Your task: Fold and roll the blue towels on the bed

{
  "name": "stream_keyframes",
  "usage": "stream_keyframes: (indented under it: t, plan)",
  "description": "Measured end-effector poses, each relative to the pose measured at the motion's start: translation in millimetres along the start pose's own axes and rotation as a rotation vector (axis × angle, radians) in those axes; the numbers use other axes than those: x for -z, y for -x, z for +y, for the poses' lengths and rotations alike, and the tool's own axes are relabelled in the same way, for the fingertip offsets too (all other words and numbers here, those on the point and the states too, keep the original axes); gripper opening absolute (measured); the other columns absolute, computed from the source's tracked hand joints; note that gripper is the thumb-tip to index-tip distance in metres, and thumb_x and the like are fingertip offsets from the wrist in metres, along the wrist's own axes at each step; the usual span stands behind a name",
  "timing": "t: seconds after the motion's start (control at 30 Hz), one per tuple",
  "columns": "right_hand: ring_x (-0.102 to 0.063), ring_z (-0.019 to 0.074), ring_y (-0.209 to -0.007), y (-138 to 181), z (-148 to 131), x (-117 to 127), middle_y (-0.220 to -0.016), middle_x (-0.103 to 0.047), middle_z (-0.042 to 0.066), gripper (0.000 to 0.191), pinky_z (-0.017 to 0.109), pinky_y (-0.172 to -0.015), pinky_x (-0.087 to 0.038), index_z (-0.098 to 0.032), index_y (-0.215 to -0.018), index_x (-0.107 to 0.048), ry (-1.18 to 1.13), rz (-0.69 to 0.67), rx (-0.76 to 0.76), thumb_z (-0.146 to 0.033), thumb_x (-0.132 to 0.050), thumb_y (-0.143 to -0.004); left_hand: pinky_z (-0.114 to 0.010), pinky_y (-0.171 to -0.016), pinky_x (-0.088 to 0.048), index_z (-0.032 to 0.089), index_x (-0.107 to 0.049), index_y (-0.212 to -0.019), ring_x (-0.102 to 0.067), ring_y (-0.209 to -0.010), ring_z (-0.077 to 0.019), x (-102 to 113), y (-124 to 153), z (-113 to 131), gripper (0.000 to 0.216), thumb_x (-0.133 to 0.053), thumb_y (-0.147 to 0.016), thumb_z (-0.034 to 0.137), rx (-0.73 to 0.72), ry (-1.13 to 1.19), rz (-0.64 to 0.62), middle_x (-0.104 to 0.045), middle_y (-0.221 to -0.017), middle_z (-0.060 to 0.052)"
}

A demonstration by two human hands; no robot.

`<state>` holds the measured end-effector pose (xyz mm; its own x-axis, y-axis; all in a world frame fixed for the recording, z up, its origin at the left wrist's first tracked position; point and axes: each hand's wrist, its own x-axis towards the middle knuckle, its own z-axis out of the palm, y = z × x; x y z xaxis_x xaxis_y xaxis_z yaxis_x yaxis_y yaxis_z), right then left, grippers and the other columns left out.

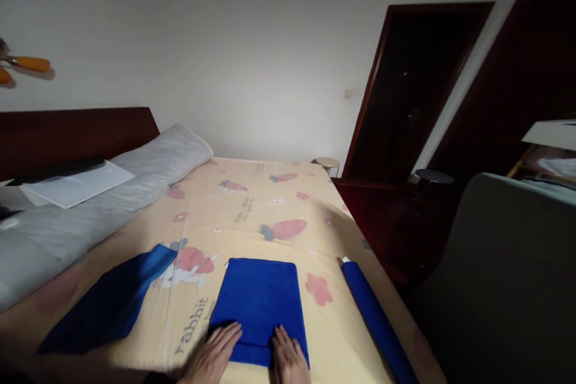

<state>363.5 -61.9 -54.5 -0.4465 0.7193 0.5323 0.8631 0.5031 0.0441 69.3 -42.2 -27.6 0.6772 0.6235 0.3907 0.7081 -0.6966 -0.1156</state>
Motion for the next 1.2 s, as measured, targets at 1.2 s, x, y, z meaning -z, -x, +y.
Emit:
stream_keyframes:
  t: [1.2]
  plan:
    - [-0.066, 0.0188, -0.086, 23.0, 18.9, 5.8, -0.103, -0.074, -0.003, 0.035, 0.031, -0.079, -0.044, -0.034, -0.118, -0.060, -0.112, 0.015, -0.031, -0.028, -0.060, -0.084, -0.033, -0.105, -0.046, 0.029, -0.052, -0.129, -0.060, -0.118, -0.0182, -2.6, 13.4, -15.0, 0.068, -0.046, -0.068, -0.001, 0.053, 0.087, -0.240, -0.068, -0.124, 0.002]
